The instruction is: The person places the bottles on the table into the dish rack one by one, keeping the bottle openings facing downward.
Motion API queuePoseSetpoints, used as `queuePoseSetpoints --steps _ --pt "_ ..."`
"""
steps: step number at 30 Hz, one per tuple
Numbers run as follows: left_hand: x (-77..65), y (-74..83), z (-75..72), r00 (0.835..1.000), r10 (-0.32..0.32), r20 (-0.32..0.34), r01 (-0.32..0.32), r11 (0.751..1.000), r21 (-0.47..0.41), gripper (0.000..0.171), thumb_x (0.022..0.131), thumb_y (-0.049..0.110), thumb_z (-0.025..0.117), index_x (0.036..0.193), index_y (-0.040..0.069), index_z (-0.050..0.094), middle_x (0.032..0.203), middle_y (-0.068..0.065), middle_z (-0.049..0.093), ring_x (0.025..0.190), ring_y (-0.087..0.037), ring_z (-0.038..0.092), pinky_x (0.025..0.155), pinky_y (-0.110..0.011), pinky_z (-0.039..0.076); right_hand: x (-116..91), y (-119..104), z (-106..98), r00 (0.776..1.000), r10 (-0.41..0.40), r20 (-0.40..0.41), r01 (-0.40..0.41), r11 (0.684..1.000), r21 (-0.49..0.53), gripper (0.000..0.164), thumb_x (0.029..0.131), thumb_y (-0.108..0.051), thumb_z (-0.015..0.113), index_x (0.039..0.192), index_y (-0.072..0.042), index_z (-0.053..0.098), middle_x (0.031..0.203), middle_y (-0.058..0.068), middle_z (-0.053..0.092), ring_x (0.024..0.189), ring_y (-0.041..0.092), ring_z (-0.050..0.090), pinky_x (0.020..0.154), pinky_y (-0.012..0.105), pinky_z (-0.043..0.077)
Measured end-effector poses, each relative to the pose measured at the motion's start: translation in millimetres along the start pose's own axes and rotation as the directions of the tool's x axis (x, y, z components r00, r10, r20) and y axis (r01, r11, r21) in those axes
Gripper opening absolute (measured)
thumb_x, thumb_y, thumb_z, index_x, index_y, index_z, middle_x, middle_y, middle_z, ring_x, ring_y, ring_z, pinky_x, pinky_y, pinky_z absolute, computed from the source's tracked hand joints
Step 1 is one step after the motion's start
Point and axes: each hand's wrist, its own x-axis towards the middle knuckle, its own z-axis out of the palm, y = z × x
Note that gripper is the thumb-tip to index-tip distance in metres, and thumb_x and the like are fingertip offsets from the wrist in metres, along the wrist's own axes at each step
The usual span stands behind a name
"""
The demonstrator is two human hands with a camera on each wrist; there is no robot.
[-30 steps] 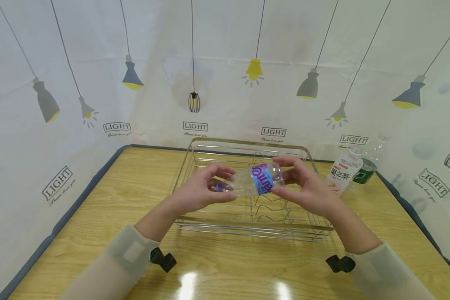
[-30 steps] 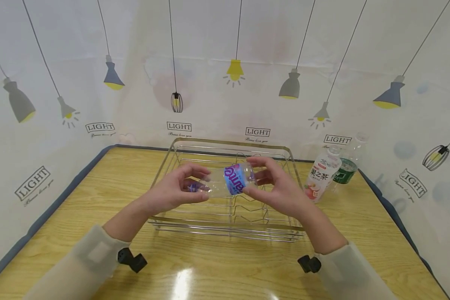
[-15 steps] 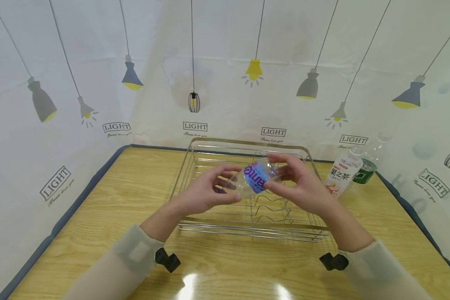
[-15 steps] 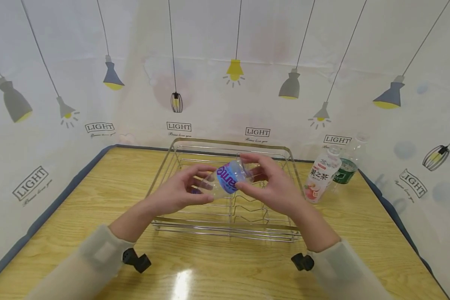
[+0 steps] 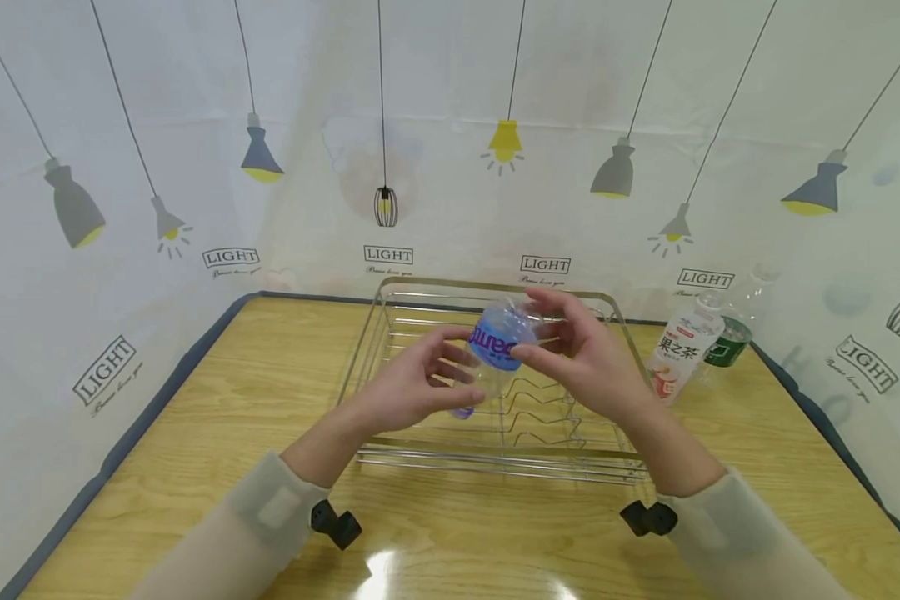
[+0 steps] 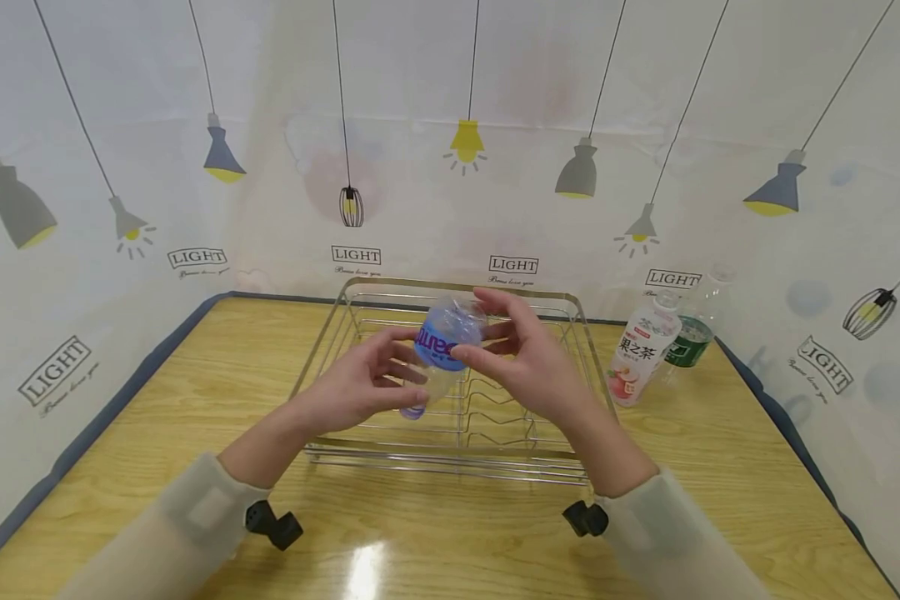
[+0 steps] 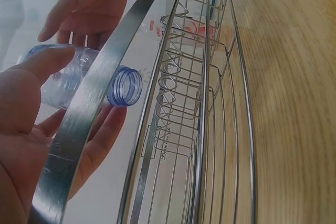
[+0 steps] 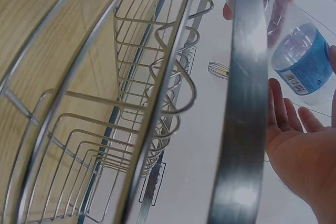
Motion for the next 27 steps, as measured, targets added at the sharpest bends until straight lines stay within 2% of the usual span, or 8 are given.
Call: queuePoseSetpoints --steps 4,9,16,27 --pt "-0.1 0.9 1.4 1.0 -0.011 -0.013 0.01 0.999 -0.048 0.076 0.101 0.026 0.082 0.164 0.025 0.04 0.148 -0.01 0.06 0.129 -0.028 0.069 0.107 -0.047 0.062 -0.9 3.5 3.5 0.999 0.041 0.026 -0.043 0.996 0.082 0.068 0.106 -0.017 0.075 0.165 -0.017 0.041 0.155 0.014 0.054 0.127 0.035 0.068 0.092 0.028 0.065" --pt "-1.0 0.9 2.4 1.0 -0.013 -0.007 0.012 0.997 -0.075 0.076 0.102 0.028 0.081 0.165 0.026 0.038 0.149 -0.012 0.057 0.13 -0.031 0.068 0.106 -0.052 0.062 -0.5 6.1 9.3 0.998 0.044 0.045 -0.05 0.987 0.15 0.065 0.106 -0.014 0.075 0.163 -0.019 0.045 0.151 0.016 0.056 0.126 0.034 0.07 0.096 0.029 0.065" --pt "-0.6 -1.4 4.1 1.0 0.008 0.007 -0.008 0.999 -0.048 0.073 0.103 0.028 0.08 0.164 0.028 0.04 0.145 -0.011 0.057 0.126 -0.03 0.069 0.103 -0.048 0.063 1.0 3.6 17.4 0.997 0.065 0.051 -0.072 0.985 0.158 0.065 0.104 -0.017 0.078 0.16 -0.021 0.046 0.147 0.014 0.057 0.126 0.034 0.069 0.099 0.038 0.065" --pt "-1.4 0.7 5.1 1.0 0.003 0.006 -0.002 1.0 -0.026 0.075 0.101 0.03 0.082 0.164 0.031 0.041 0.146 -0.017 0.06 0.119 -0.028 0.073 0.1 -0.045 0.064 1.1 0.2 21.7 0.999 0.035 0.039 -0.04 0.988 0.147 0.071 0.101 -0.013 0.081 0.162 -0.018 0.044 0.146 0.012 0.059 0.129 0.034 0.066 0.097 0.031 0.064"
